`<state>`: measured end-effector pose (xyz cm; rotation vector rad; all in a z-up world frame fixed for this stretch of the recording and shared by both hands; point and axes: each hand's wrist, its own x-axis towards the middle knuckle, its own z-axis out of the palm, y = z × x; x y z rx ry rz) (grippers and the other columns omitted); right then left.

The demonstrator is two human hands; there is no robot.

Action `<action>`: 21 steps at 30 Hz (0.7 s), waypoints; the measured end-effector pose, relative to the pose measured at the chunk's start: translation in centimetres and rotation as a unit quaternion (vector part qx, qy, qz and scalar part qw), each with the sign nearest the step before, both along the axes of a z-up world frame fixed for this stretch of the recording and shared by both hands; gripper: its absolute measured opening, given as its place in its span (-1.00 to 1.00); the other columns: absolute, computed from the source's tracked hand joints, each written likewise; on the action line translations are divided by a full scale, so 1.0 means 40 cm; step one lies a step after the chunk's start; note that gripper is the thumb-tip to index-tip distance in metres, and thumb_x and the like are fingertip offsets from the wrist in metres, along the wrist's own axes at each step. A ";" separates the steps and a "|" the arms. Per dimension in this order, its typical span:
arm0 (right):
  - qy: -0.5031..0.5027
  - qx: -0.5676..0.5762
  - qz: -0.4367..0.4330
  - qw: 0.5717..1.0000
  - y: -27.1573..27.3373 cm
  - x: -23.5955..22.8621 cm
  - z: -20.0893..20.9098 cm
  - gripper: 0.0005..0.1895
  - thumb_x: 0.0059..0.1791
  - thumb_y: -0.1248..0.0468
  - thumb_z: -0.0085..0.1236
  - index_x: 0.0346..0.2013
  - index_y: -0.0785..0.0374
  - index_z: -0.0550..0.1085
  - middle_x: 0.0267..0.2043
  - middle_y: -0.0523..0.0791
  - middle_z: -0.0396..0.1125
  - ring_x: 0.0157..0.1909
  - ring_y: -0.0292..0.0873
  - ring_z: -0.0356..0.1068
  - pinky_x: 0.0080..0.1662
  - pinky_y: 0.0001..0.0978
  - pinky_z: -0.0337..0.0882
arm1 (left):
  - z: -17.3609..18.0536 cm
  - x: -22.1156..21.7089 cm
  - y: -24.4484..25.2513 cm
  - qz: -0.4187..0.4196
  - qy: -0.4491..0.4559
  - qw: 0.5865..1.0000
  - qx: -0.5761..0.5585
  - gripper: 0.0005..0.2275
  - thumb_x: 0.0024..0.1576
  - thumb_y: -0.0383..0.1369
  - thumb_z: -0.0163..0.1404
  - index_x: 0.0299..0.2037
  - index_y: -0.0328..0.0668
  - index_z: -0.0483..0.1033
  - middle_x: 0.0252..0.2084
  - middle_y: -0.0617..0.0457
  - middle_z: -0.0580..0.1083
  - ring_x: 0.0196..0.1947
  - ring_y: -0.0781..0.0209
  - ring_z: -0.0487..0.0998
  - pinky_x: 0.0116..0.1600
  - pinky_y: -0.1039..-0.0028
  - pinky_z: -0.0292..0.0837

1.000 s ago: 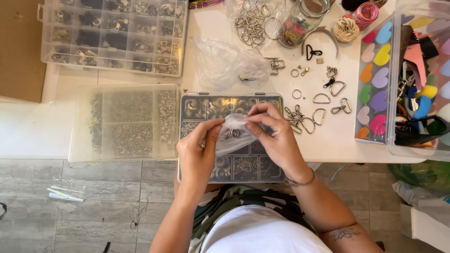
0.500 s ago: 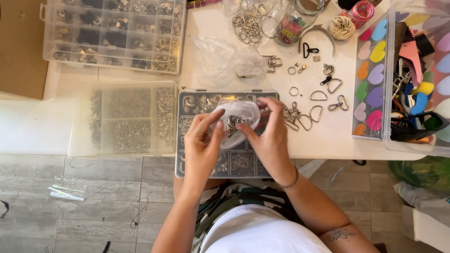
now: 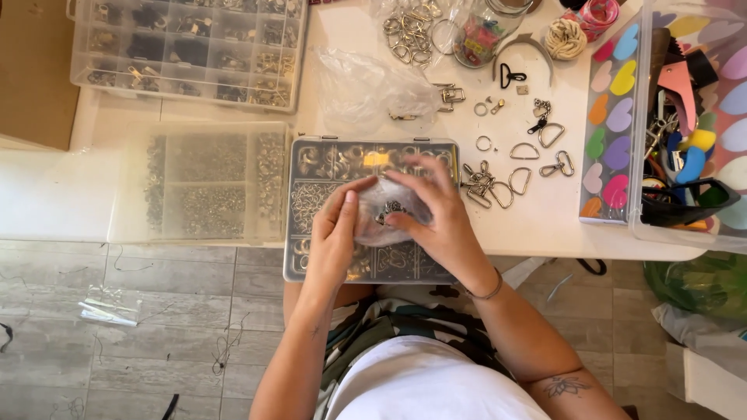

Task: Sorting and organizing various small metal hardware components like rings, clips, and fasteners into a plastic organizer box and small bags.

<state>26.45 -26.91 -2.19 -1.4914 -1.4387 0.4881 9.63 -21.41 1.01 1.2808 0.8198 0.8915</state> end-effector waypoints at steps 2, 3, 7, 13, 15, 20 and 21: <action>-0.082 -0.032 0.004 0.996 -0.004 0.016 -0.055 -0.75 0.04 0.12 0.25 -0.07 0.15 0.58 -0.16 -0.13 0.45 -0.12 -0.09 0.52 -0.04 -0.26 0.48 | 0.027 0.000 -0.015 0.020 0.103 0.987 0.120 -0.68 0.38 -0.41 -0.22 0.24 -0.43 0.41 0.14 -0.36 0.48 0.18 -0.35 0.46 0.29 -0.09 0.33; -0.081 -0.035 0.003 0.996 -0.006 0.032 -0.069 -0.75 0.04 0.12 0.25 -0.07 0.15 0.58 -0.16 -0.13 0.45 -0.12 -0.09 0.52 -0.04 -0.26 0.48 | 0.010 -0.022 -0.016 0.018 0.104 0.987 0.117 -0.68 0.38 -0.41 -0.22 0.24 -0.43 0.41 0.14 -0.36 0.48 0.18 -0.35 0.46 0.29 -0.09 0.33; 0.052 -0.031 -0.074 0.995 -0.027 0.093 -0.053 -0.88 0.14 0.23 0.10 -0.12 0.18 0.54 -0.58 -0.20 0.32 -0.56 -0.28 0.30 -0.40 -0.48 0.34 | -0.093 -0.106 -0.036 0.012 0.254 0.822 0.510 -0.51 0.07 -0.07 0.25 0.15 -0.10 0.49 0.16 -0.09 0.43 0.26 -0.18 0.42 0.27 0.03 0.39; 0.237 0.029 -0.138 0.961 -0.102 0.176 0.002 -0.88 0.16 0.41 -0.05 -0.07 0.31 0.45 -0.64 -0.17 0.16 -0.69 -0.34 0.18 -0.56 -0.55 0.25 | -0.121 -0.193 -0.028 -0.069 0.270 0.651 0.706 -0.75 0.18 -0.19 0.11 0.02 0.01 0.54 0.12 0.05 0.54 0.13 0.06 0.57 0.22 0.27 0.48; 0.252 0.054 -0.160 0.953 -0.142 0.203 0.039 -0.85 0.16 0.48 -0.11 -0.05 0.31 0.43 -0.59 -0.21 0.12 -0.69 -0.38 0.15 -0.54 -0.57 0.22 | -0.103 -0.208 -0.011 -0.041 0.257 0.634 0.728 -0.88 0.22 -0.29 0.10 -0.09 0.00 0.59 0.04 0.06 0.59 0.03 0.07 0.63 0.15 0.30 0.55; 0.334 0.117 -0.042 0.934 -0.250 0.244 0.162 -0.87 0.18 0.17 0.06 -0.01 0.09 0.46 -0.66 -0.34 0.12 -0.68 -0.50 -0.01 -0.57 -0.67 0.05 | -0.101 -0.213 0.043 -0.033 0.178 0.601 0.778 -0.77 0.16 -0.46 0.30 -0.01 -0.02 0.64 -0.07 0.07 0.67 -0.12 0.22 0.74 -0.02 0.47 0.70; 0.334 0.117 -0.041 0.934 -0.254 0.229 0.189 -0.87 0.18 0.17 0.06 -0.01 0.09 0.46 -0.66 -0.34 0.12 -0.68 -0.50 -0.01 -0.57 -0.67 0.05 | -0.059 -0.201 0.058 -0.032 0.178 0.601 0.779 -0.77 0.16 -0.46 0.30 -0.01 -0.02 0.64 -0.07 0.07 0.67 -0.12 0.22 0.74 -0.02 0.47 0.70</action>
